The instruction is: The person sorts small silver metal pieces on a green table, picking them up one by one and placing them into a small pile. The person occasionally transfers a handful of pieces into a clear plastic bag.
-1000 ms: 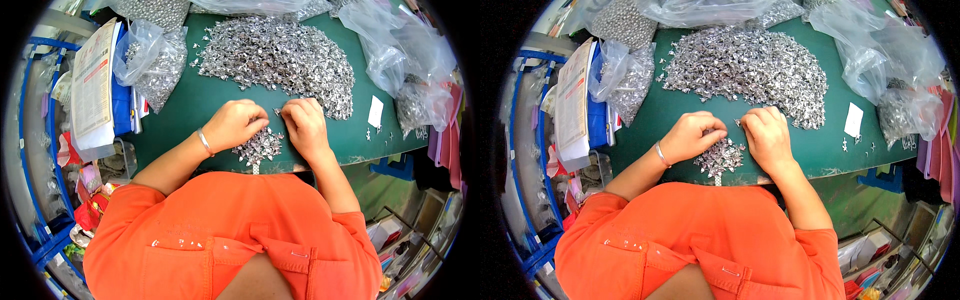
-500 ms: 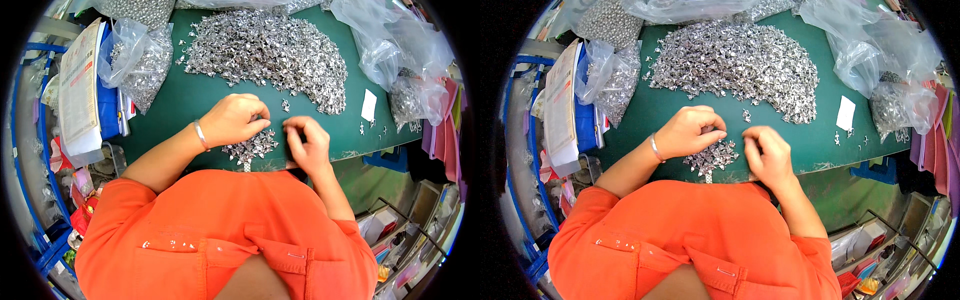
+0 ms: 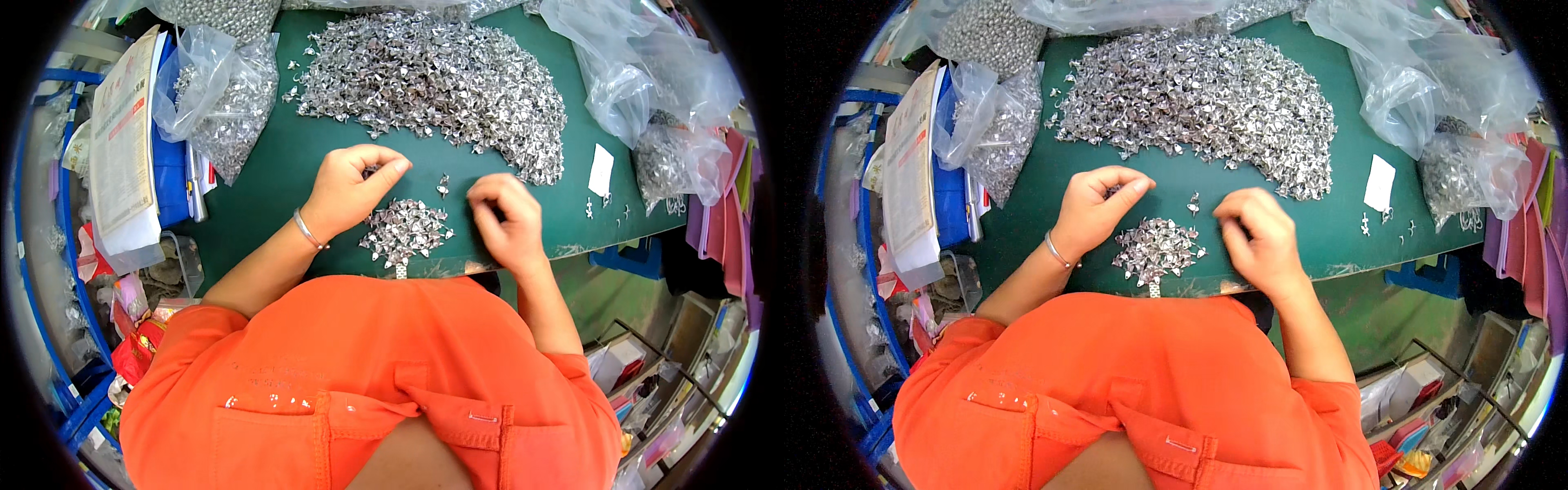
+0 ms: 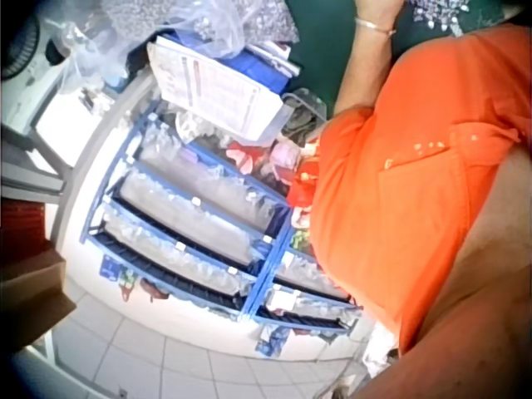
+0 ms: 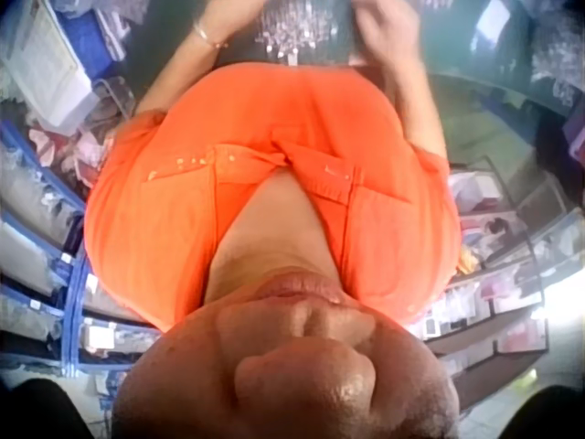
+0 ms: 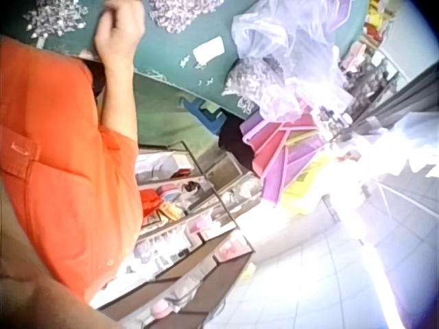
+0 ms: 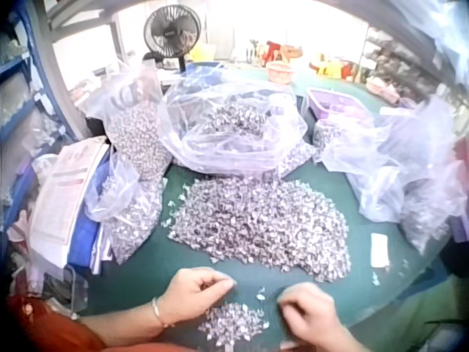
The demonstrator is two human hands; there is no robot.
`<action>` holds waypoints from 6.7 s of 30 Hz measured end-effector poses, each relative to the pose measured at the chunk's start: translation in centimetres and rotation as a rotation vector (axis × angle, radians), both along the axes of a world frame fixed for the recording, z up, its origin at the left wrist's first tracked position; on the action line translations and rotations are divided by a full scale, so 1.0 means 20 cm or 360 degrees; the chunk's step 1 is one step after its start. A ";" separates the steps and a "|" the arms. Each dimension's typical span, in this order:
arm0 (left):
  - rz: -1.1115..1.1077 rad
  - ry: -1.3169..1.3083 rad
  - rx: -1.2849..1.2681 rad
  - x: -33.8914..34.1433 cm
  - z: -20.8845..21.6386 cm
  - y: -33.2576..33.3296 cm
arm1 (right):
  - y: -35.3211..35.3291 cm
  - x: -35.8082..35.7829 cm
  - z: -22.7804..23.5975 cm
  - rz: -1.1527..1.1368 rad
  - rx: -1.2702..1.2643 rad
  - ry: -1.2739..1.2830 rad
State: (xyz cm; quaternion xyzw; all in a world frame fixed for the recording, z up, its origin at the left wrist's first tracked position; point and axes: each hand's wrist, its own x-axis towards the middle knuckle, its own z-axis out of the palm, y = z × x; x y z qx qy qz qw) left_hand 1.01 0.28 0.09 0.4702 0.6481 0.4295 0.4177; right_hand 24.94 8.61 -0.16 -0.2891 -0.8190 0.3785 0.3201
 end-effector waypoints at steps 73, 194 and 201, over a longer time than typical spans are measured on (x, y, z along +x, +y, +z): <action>0.0096 -0.0201 0.0183 -0.03 -0.04 -0.02 | -0.04 -0.01 -0.06 0.0014 0.0366 -0.0180; -0.0028 -0.1792 -0.0376 -0.09 -0.06 0.00 | 0.07 -0.14 0.03 -0.0011 0.0328 -0.0062; -0.0012 -0.1803 -0.0383 -0.09 -0.05 0.00 | 0.02 -0.13 -0.06 0.0159 0.0687 -0.0049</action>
